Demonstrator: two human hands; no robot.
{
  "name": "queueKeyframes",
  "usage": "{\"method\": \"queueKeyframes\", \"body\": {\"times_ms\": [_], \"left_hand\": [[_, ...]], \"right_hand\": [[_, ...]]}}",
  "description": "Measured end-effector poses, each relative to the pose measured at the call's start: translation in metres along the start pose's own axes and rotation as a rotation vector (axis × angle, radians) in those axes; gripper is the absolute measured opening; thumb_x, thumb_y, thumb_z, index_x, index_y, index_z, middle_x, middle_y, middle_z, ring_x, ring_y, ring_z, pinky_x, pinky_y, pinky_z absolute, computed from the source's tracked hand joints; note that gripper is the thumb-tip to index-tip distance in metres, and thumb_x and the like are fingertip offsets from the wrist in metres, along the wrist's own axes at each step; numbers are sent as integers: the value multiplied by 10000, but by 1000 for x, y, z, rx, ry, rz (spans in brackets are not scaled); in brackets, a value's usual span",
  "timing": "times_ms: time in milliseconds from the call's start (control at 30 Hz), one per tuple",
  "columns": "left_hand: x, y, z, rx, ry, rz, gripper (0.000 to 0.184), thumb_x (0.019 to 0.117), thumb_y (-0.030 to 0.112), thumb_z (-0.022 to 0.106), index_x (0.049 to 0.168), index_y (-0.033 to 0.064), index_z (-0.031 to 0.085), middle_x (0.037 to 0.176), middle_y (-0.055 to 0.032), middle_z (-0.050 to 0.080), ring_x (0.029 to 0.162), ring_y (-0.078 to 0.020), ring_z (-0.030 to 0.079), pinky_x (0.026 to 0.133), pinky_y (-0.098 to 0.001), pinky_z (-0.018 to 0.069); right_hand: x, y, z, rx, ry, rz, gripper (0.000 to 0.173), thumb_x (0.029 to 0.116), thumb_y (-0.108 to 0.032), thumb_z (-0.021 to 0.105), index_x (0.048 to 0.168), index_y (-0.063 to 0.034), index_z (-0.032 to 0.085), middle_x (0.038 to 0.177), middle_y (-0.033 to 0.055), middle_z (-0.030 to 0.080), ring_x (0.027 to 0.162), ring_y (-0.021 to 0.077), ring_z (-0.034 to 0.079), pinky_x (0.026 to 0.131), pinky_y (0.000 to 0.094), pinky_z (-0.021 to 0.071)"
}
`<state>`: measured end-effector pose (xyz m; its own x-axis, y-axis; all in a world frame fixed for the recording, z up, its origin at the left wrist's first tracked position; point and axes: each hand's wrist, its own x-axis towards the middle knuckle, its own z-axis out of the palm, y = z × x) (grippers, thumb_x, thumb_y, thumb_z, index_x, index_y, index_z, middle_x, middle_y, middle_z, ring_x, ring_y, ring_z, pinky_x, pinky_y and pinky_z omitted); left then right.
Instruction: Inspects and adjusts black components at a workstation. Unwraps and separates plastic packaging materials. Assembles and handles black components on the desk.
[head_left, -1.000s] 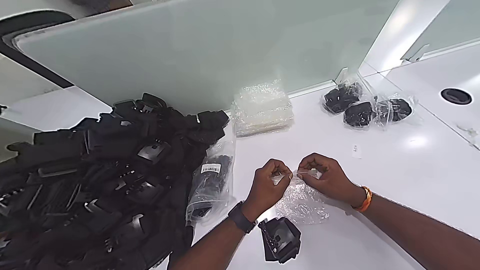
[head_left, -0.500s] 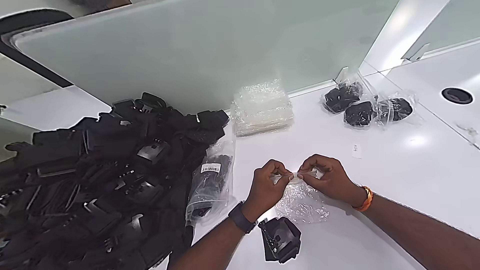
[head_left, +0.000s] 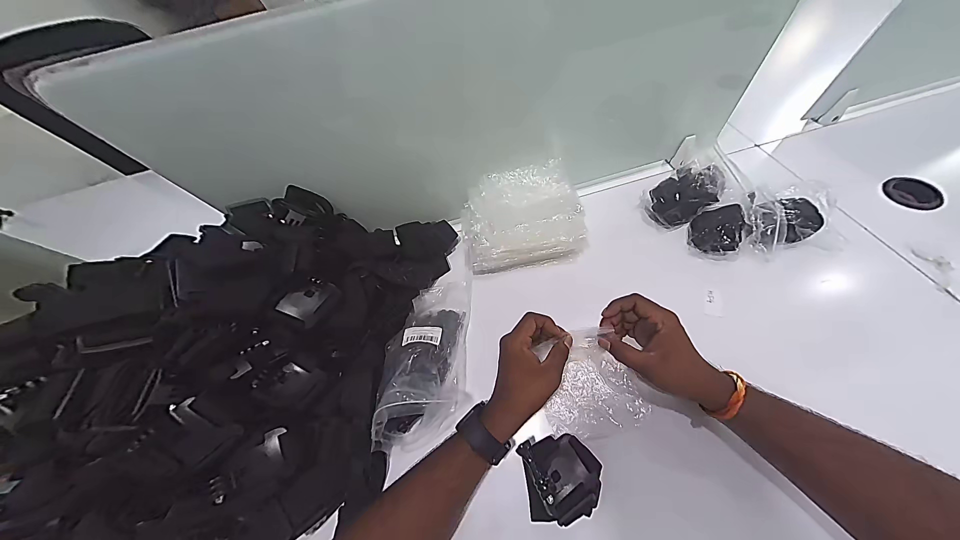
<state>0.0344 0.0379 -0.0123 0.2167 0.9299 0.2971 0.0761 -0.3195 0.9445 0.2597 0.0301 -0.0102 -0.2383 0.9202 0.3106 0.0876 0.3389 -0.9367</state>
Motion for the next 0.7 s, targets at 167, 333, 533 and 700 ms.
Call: {"method": "queueKeyframes", "body": {"times_ms": [167, 333, 533, 700], "left_hand": [[-1, -3, 2, 138, 35, 68, 159, 872, 62, 736, 1018, 13, 695, 1005, -71, 740, 943, -122, 704, 867, -280, 590], [-5, -5, 2, 343, 12, 184, 186, 906, 199, 764, 1046, 77, 744, 1056, -37, 758, 1044, -145, 695, 964, -365, 555], [-2, -4, 1, 233, 55, 152, 43, 901, 68, 727, 937, 46, 722, 937, -46, 747, 931, -114, 710, 895, -308, 583], [-2, -3, 2, 172, 77, 153, 48, 885, 39, 730, 925, 33, 704, 930, -55, 741, 926, -121, 707, 886, -303, 584]], "right_hand": [[0, -1, 0, 56, 81, 66, 334, 884, -13, 750, 1163, -32, 568, 930, 45, 716, 799, 130, 697, 761, 280, 599], [-3, -2, 2, -98, -35, 26, 342, 918, -65, 730, 1210, -25, 556, 944, 1, 724, 823, 74, 694, 781, 242, 589], [-2, -2, 2, -92, -47, 46, 395, 907, -69, 744, 1240, -15, 540, 1024, 22, 698, 831, 82, 680, 769, 238, 589], [-1, -2, 1, -90, -63, 56, 386, 914, -73, 727, 1246, -28, 536, 1045, 22, 684, 793, 68, 652, 719, 218, 566]]}}
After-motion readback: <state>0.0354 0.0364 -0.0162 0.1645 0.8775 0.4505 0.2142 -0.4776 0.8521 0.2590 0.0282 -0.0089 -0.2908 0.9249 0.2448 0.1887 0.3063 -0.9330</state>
